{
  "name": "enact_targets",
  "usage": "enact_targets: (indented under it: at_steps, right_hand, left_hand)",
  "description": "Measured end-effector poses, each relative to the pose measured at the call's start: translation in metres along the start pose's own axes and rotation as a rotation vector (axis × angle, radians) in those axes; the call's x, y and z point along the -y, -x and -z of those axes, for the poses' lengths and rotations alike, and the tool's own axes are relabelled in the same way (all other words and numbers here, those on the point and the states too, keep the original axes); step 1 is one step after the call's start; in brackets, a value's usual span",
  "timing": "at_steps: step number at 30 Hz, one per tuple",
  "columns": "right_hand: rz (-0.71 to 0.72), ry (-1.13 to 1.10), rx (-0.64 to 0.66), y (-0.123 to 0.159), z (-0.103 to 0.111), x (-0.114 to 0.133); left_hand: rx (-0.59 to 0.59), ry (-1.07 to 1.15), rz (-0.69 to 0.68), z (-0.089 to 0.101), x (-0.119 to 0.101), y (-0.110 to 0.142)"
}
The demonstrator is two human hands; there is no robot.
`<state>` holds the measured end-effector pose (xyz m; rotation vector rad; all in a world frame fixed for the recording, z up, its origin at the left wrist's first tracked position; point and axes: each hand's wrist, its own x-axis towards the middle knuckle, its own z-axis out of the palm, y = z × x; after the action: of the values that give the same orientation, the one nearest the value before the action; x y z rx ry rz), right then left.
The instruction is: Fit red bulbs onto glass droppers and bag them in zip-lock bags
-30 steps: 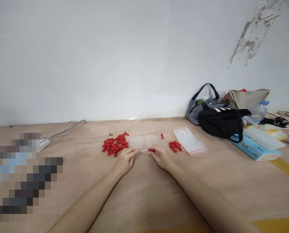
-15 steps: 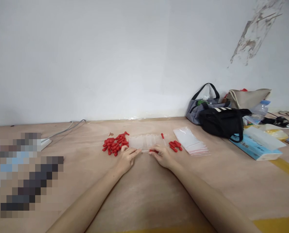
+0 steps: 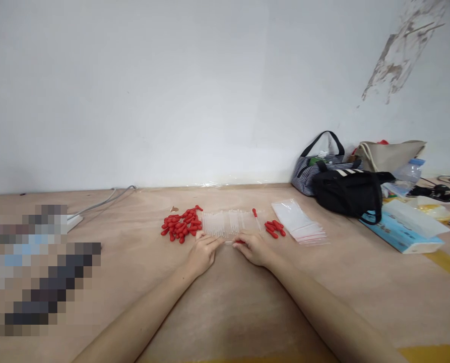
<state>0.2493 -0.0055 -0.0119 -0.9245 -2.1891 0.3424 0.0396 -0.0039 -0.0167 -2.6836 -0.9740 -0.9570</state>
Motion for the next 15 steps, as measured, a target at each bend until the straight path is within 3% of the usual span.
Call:
enact_targets:
  at_steps: [5,15]
  right_hand:
    - [-0.001,-0.057,-0.04,-0.0028,0.0003,-0.0008]
    - [0.018,0.009,-0.001,-0.002,-0.0024,0.0024]
  left_hand:
    - [-0.011,0.06,0.024,-0.0005,-0.0035,-0.0002]
    - [0.006,0.083,0.011,-0.0015,-0.0033,0.0013]
